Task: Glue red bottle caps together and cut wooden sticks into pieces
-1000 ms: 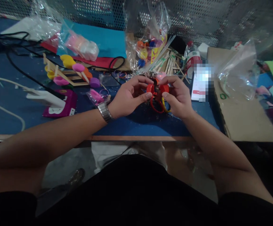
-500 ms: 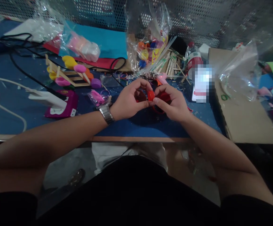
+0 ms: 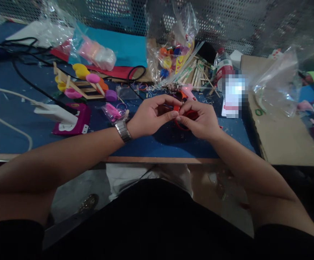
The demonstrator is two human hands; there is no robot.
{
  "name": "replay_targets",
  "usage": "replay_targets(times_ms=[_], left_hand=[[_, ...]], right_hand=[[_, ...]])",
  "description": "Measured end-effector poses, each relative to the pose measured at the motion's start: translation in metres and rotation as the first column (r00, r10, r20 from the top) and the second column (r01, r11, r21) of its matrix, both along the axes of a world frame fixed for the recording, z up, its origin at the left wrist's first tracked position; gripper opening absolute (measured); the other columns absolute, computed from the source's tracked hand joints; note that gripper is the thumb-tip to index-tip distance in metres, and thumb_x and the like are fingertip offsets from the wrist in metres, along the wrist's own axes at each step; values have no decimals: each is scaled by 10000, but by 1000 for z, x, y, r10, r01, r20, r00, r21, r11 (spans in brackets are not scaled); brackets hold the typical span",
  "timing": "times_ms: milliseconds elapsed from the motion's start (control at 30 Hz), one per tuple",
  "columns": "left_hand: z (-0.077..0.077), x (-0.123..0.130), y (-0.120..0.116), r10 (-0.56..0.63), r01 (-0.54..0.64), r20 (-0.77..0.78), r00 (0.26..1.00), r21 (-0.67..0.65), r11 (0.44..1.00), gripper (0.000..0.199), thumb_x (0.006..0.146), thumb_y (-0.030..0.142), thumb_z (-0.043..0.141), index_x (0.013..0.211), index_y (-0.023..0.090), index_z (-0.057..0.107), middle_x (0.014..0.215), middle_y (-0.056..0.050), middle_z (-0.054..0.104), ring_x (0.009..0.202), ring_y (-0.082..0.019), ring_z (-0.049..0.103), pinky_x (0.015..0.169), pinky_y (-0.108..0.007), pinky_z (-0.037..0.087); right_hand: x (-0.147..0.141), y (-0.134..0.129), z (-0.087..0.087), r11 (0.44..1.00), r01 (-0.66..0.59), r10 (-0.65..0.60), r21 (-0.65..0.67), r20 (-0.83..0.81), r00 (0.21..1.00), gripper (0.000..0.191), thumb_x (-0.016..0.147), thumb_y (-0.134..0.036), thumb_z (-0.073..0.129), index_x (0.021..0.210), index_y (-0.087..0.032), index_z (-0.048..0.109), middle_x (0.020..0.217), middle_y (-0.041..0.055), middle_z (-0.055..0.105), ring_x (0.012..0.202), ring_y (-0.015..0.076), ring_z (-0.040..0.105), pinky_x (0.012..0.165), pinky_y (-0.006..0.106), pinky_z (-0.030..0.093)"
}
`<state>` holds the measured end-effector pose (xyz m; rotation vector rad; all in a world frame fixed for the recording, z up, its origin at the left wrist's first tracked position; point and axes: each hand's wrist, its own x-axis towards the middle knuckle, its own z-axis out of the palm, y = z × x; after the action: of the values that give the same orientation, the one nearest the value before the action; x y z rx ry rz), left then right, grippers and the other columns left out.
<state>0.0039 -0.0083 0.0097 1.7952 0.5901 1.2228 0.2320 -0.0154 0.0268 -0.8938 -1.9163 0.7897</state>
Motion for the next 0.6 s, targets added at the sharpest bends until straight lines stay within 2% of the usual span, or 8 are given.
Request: replay_targets(times_ms=[267,433,500,600], left_hand=[[5,2,-2,7,-3,31,999,-138,990,574,932,680,879,1230,196,799,1246,-96,856,1136,-217,836,965,-325,722],[0,2,-1,-6,18,90,996,-134,991,533,927,653,898,1235,228,802,1262,-79,853,1158,-222,839,998,-351,728],[0,2,-1,-7,20,97,995,-135,991,517,930,639,902,1232,231,805,1264,-79,853,1161,-228,838,997,-360,730],[1,0,-1,-13,25,85,996,-139,990,525,932,644,898,1242,232,803,1265,-79,853,1164,-235,839,992,-369,732]], right_hand=[[-5,-5,4,999,-32,31,-11,-134,991,437,911,-634,917,847,-226,775,849,30,764,765,173,668,762,382,584],[-7,-7,5,996,-24,11,-84,-157,987,468,880,-677,920,834,-241,753,820,28,724,712,174,623,694,384,577],[-5,-6,2,990,-9,-14,-138,-168,986,478,874,-700,912,868,-252,748,773,8,672,640,154,557,598,354,523],[0,-2,-5,974,-30,-21,-225,-217,976,479,897,-724,879,943,-273,727,688,-36,556,529,119,429,473,310,369]])
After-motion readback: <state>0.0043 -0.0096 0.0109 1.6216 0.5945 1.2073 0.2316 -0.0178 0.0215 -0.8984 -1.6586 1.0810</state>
